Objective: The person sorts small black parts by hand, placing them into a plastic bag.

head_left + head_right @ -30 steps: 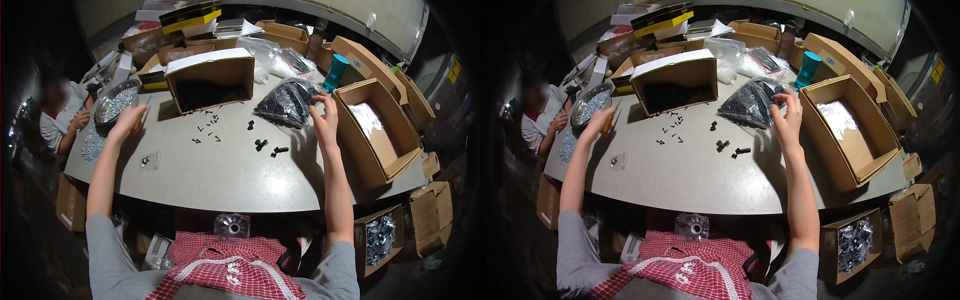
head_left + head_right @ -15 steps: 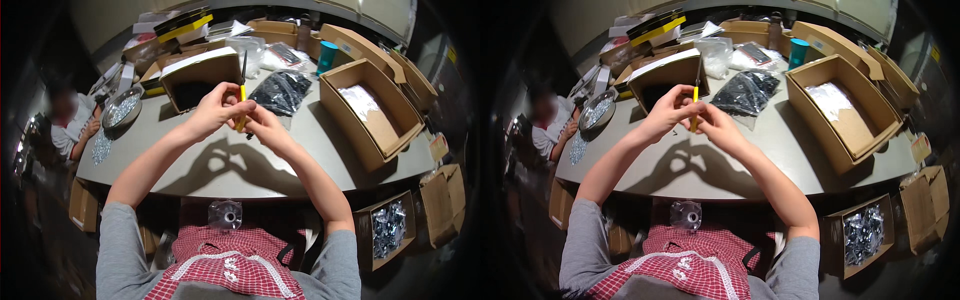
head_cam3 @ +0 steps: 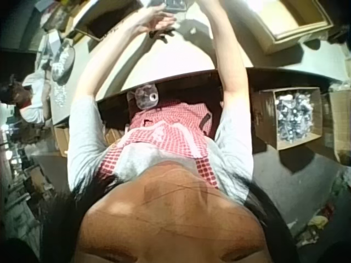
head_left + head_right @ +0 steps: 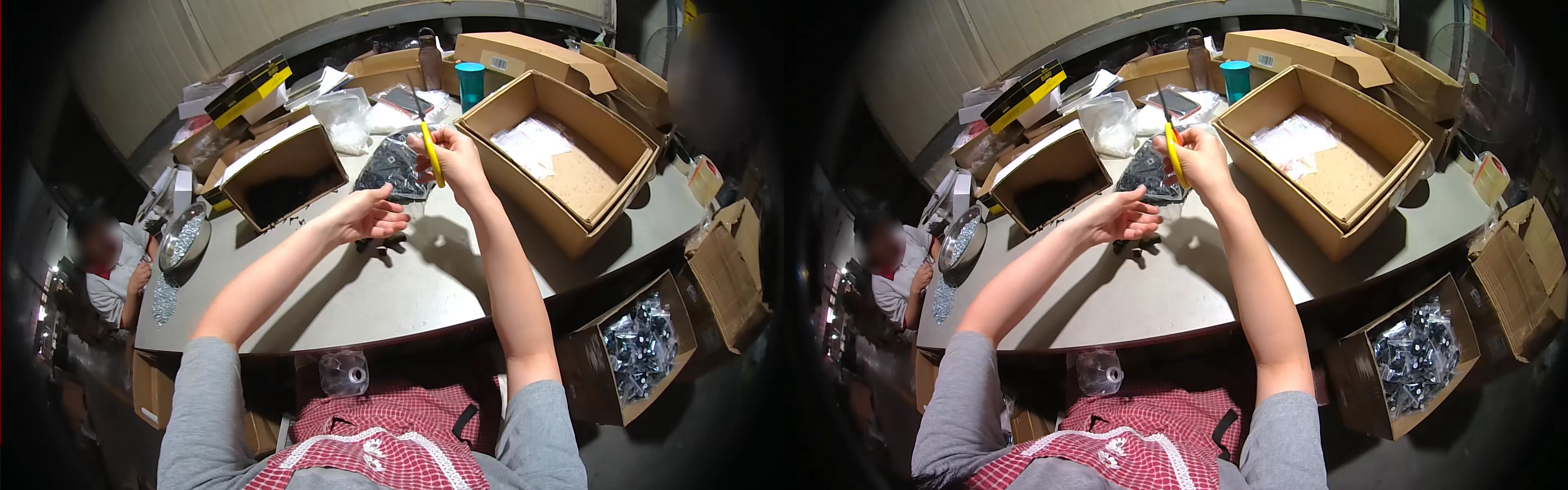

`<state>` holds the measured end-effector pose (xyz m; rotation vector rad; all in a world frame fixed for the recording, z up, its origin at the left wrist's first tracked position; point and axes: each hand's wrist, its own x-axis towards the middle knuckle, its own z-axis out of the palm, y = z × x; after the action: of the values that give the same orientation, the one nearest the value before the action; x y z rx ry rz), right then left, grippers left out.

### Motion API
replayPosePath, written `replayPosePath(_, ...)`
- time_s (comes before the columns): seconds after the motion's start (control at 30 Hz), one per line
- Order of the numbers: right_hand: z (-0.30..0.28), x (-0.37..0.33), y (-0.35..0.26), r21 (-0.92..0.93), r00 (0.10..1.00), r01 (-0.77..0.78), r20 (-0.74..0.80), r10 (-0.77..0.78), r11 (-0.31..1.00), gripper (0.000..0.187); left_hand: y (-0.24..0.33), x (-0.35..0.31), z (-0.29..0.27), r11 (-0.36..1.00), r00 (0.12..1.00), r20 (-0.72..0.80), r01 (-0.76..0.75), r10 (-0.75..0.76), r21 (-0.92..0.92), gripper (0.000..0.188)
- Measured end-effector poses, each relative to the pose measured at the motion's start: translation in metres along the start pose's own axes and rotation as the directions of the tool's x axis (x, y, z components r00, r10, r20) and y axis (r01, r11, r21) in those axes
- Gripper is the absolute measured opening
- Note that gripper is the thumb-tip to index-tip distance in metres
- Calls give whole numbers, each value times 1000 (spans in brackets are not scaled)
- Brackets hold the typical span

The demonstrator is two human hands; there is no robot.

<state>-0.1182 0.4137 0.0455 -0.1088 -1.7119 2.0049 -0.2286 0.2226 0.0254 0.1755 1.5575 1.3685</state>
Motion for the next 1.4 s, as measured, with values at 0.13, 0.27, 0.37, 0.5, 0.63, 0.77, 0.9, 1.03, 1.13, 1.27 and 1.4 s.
replayPosePath(0.13, -2, 0, -10, -29, 997, -69, 27, 70, 997, 52, -4, 18, 16, 990, 999, 54, 12, -5, -138, 51)
replayPosePath(0.27, 0, -5, -11, -161, 993, -11, 114, 30, 987, 54, -12, 28, 19, 967, 995, 27, -88, 97, -239, 33)
replayPosePath(0.37, -9, -20, -11, -221, 962, -142, 197, 186, 965, 58, -22, 26, 30, 953, 971, -72, -240, 230, -188, 24)
replayPosePath(0.5, -35, -47, -16, -269, 894, -321, 230, 384, 908, 54, -34, 20, 23, 927, 951, -85, -308, 296, -216, 23)
replayPosePath(0.63, -48, -68, -44, -512, 767, -463, 178, 617, 724, 62, -42, 23, 16, 891, 936, -79, -350, 342, -288, 21)
replayPosePath(0.77, -56, -72, -65, -621, 659, -568, 51, 751, 541, 67, -40, 21, 22, 869, 926, -77, -373, 369, -325, 13)
replayPosePath(0.9, -43, -60, -76, -720, 578, -584, -45, 815, 375, 73, -40, 21, 17, 867, 928, -89, -371, 363, -331, 12)
replayPosePath(1.03, -21, -40, -78, -779, 455, -586, -90, 886, 222, 79, -41, 19, 16, 864, 924, -79, -379, 374, -332, 12)
replayPosePath(1.13, -13, -27, -71, -788, 441, -568, -49, 896, 237, 81, -42, 21, 14, 863, 923, -70, -379, 379, -334, 12)
replayPosePath(1.27, 1, -14, -66, -830, 446, -510, -31, 894, 226, 81, -46, 23, 14, 854, 925, -78, -375, 373, -360, 10)
replayPosePath(1.4, 17, -11, -65, -851, 486, -458, 4, 874, 258, 79, -47, 23, 12, 860, 923, -87, -381, 374, -341, 10)
